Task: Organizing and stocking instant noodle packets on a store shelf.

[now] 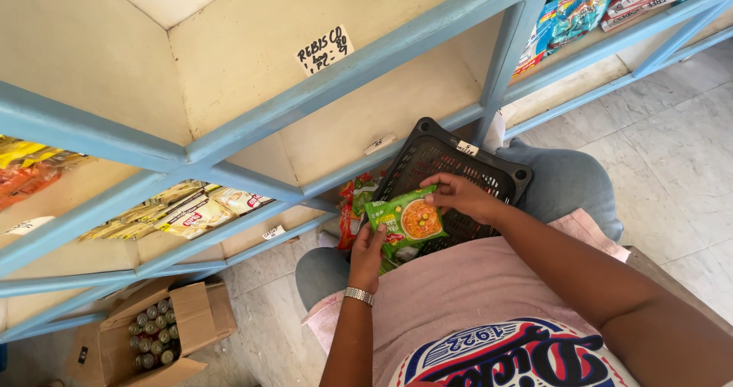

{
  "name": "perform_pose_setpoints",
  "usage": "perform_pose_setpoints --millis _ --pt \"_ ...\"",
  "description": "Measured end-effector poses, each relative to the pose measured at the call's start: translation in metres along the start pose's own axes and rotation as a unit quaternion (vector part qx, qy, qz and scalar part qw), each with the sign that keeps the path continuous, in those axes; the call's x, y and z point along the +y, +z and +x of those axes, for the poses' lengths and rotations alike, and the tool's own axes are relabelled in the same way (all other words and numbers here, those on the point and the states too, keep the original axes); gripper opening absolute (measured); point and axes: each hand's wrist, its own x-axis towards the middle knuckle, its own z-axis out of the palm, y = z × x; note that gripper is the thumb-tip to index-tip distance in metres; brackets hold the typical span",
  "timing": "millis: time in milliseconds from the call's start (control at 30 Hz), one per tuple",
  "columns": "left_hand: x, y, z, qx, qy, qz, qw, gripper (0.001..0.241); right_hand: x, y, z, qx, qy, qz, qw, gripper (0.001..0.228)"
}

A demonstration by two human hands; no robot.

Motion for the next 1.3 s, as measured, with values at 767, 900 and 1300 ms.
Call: perform_pose_setpoints --millis 767,900,1300 --pt "-0.009 0.002 -0.008 -0.122 -0.046 -0.16 0.979 0.063 0.01 -0.024 0.008 0.104 0.007 0.051 0.993 0.012" --pt "0.004 0.007 -0.008 -0.117 -0.038 -0.137 0.983 0.058 -0.002 -0.022 -0.001 0.133 0.018 0.037 0.99 0.013" --pt "0.047 0.007 -0.012 -0.03 0.103 -0.02 0.994 0.032 -0.087 0.01 -0.031 0.056 -0.124 0.013 0.991 0.02"
